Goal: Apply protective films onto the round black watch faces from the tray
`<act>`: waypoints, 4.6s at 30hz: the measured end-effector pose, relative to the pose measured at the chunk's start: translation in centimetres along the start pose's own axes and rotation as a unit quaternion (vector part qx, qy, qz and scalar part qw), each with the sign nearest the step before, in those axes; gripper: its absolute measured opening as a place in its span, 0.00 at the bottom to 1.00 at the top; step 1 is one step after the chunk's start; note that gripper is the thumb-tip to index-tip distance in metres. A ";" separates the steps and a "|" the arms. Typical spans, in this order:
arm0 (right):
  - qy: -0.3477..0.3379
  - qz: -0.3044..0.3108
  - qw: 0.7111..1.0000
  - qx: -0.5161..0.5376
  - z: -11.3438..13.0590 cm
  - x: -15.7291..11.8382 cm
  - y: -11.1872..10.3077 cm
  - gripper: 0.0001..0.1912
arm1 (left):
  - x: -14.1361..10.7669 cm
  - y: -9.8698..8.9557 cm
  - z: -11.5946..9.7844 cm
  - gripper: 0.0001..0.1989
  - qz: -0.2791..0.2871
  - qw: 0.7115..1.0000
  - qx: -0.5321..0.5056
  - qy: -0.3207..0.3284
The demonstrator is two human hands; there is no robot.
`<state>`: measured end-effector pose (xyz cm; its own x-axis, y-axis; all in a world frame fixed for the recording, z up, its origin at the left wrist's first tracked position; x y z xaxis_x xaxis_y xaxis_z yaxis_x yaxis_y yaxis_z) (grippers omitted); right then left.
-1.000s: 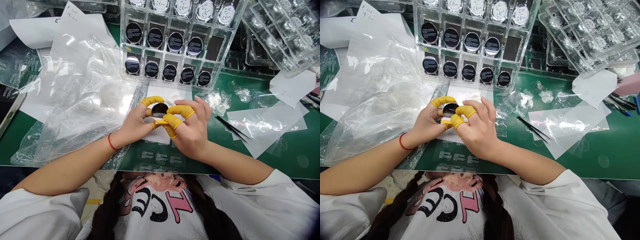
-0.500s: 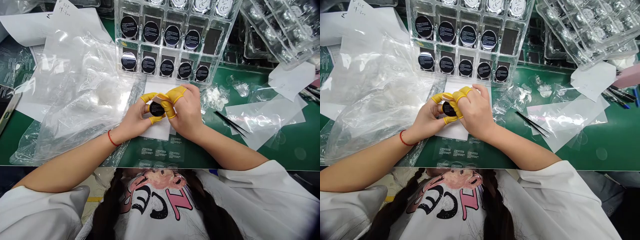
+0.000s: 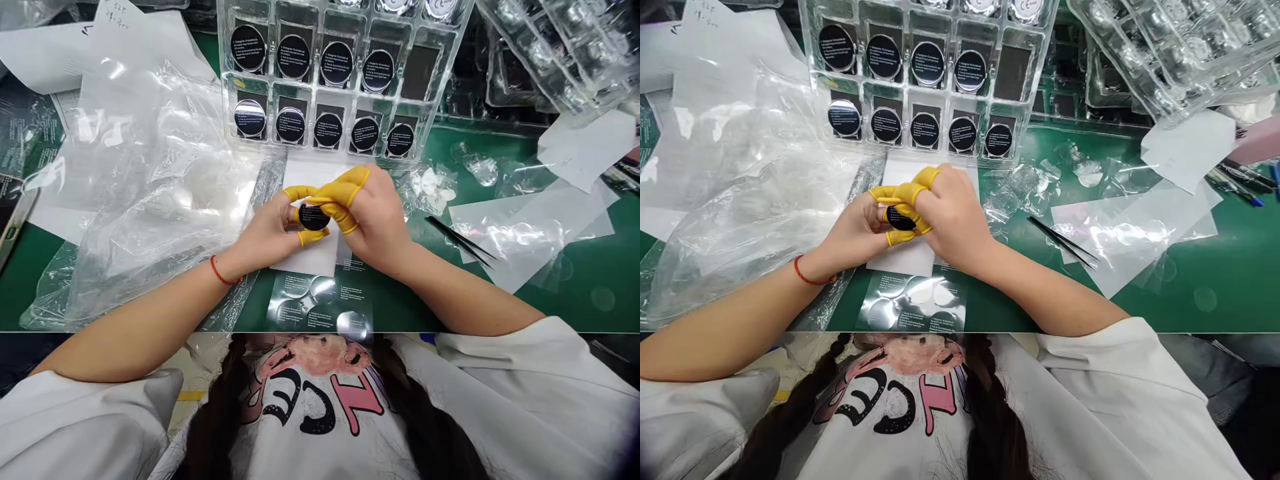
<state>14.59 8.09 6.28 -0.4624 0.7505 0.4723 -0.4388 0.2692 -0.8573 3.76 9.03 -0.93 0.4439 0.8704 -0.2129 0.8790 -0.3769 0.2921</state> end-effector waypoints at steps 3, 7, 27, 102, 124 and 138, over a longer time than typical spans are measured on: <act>-0.061 -0.040 0.996 -0.057 1.3 -0.6 0.6 0.12 | -0.1 -0.2 0.1 0.29 -0.009 1.000 0.001 0.008; -0.122 -0.127 0.981 -0.077 3.0 -1.8 -0.6 0.10 | -0.2 -0.6 0.3 0.31 -0.019 1.000 0.019 0.004; 0.306 0.013 0.943 0.128 -10.6 -2.4 -1.9 0.03 | -0.1 -0.7 0.6 0.32 -0.029 0.999 -0.008 -0.038; 0.292 0.094 0.939 0.158 -13.4 -3.1 -1.7 0.15 | -1.2 0.4 -0.4 0.29 -0.011 1.000 -0.009 0.014; 0.404 0.163 0.665 0.607 -0.2 -3.6 4.0 0.05 | -4.5 0.7 -2.0 0.29 -0.086 0.954 0.220 0.183; 0.421 0.124 0.617 0.653 0.5 -3.8 4.8 0.14 | -5.2 0.9 -2.0 0.28 -0.098 0.960 0.210 0.157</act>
<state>13.81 6.23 0.48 -0.3172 0.8659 -0.3868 -0.9361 -0.2206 0.2739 1.95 4.81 2.33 0.2473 0.9652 0.0850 0.9621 -0.2342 -0.1397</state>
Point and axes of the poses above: each hand's wrist, its own x-axis towards the middle knuckle, its own y-axis out of the palm, z = x × y, the point moved 9 cm from there along x, towards the middle knuckle, and after that the axes turned 12 degrees about -x, right-handed, at the moved point
